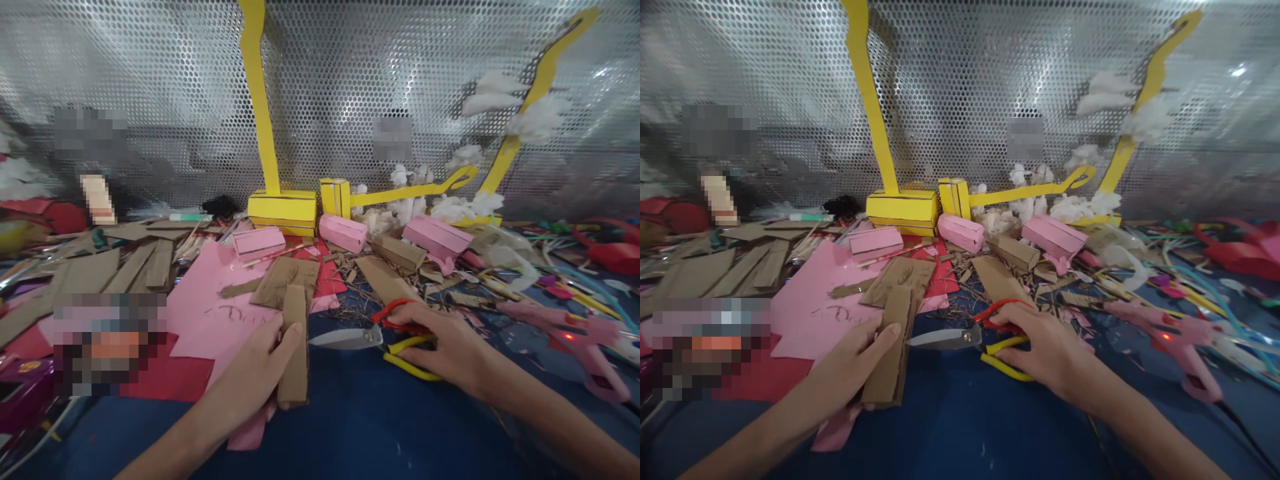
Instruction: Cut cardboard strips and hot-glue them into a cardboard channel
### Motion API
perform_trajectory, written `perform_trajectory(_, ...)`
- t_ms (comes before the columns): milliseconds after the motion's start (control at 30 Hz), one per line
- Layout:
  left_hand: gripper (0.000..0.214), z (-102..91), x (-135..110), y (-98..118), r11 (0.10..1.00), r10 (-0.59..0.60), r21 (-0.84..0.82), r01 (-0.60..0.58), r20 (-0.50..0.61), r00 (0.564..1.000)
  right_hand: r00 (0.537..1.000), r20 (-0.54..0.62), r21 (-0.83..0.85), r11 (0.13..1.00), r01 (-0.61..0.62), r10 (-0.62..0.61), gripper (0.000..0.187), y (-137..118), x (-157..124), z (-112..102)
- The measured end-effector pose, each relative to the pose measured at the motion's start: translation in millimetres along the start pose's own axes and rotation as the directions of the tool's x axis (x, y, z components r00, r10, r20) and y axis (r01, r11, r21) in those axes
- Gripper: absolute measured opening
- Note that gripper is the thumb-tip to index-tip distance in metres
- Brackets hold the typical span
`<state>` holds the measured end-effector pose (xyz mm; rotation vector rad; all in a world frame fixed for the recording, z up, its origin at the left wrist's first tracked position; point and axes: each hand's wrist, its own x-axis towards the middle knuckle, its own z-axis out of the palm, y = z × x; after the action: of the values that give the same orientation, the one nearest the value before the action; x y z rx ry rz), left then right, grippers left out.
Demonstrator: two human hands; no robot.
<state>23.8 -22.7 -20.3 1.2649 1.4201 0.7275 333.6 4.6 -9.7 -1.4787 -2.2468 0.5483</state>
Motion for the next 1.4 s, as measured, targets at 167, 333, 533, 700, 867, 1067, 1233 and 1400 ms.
perform_trajectory(167,0.038,0.4,1,0,1.000,-0.001,-0.012,0.001,-0.028,1.000,0.999,0.041,0.032,0.999,-0.014,0.013,0.026,-1,2,-5)
perform_trajectory(333,0.041,0.1,2,-4,0.999,0.004,-0.040,-0.005,-0.018,1.000,0.999,0.043,0.047,0.999,-0.005,0.003,0.024,3,3,-6)
perform_trajectory(533,0.042,-0.2,3,-5,0.999,0.009,-0.037,-0.010,-0.008,1.000,0.999,0.029,0.032,0.999,-0.024,0.023,0.025,0,1,-2)
perform_trajectory(700,0.039,1.3,-2,3,0.999,-0.018,-0.050,0.016,-0.036,0.999,0.999,0.026,0.023,0.999,-0.045,0.044,0.022,-5,1,0)
perform_trajectory(867,0.035,-0.3,-3,9,1.000,-0.025,0.006,0.026,-0.019,0.999,0.999,0.012,0.011,0.999,-0.031,0.031,0.022,-6,2,1)
perform_trajectory(1067,0.038,3.4,-4,9,0.999,-0.035,-0.040,0.033,-0.058,0.998,1.000,-0.003,0.022,1.000,-0.020,0.020,0.022,-4,1,0)
perform_trajectory(1233,0.043,1.3,-1,-4,1.000,-0.003,-0.024,0.002,-0.023,1.000,1.000,-0.002,0.014,1.000,-0.024,0.024,0.024,1,2,-3)
perform_trajectory(1400,0.044,-2.0,-1,-1,1.000,-0.002,-0.001,0.002,0.009,1.000,0.999,-0.015,0.033,0.999,-0.032,0.032,0.025,3,2,-1)
